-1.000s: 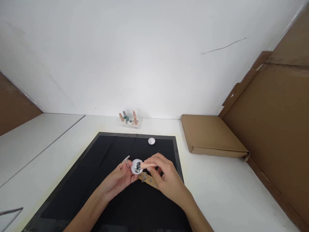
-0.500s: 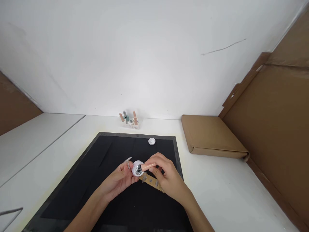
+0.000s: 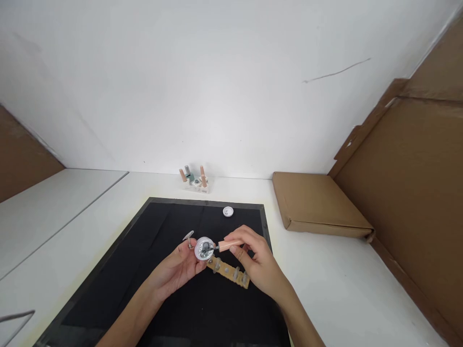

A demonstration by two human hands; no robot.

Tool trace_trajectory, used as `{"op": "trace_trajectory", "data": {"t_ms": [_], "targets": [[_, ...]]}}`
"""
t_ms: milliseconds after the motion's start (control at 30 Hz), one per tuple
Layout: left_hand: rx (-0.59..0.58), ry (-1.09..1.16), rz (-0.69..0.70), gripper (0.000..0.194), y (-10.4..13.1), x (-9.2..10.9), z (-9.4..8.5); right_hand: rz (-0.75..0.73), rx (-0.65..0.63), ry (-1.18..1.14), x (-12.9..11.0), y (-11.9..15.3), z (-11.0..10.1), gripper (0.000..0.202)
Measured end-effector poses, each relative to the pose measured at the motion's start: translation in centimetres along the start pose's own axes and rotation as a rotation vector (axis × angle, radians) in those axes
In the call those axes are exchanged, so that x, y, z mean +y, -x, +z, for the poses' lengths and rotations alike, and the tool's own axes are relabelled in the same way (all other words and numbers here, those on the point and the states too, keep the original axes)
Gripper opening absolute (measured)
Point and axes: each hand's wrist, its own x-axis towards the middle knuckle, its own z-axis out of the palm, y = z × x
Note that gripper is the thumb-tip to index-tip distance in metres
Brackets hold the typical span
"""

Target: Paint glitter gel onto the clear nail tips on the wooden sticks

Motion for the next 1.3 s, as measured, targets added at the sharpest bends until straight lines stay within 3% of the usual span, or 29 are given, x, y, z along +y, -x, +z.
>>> {"op": "trace_trajectory", "data": {"t_ms": [433,600,767,900,1067,1300], "targets": [[0.025,-0.058,0.025,0.024,0.0,0.1,0.1,0.083,0.082,-0.034,-0.3,0.0,0.4,0.028],[0.039,-0.051,0.049,0.022,0.0,0.3,0.1,0.165,0.191,-0.143,0.5,-0.1,0.8,0.032],[0.048,-0.05,0.04,0.023,0.0,0.2,0.0,0.124,0.276,-0.207,0.6,-0.4,1.2,0.03],[0.023,-0.091,0.024,0.023,0.1,0.0,0.3,0.095,0.245,-0.309,0.4,-0.6,1.4,0.028],[0.006,-0.039,0.016,0.021,0.0,-0.3,0.6,0.014,0.122,-0.403,1.2,-0.4,2.6,0.061],[0.039,0.059,0.008,0.021,-0.3,-0.8,0.7,-0.085,0.163,-0.358,1.8,0.1,4.8,0.067]]}}
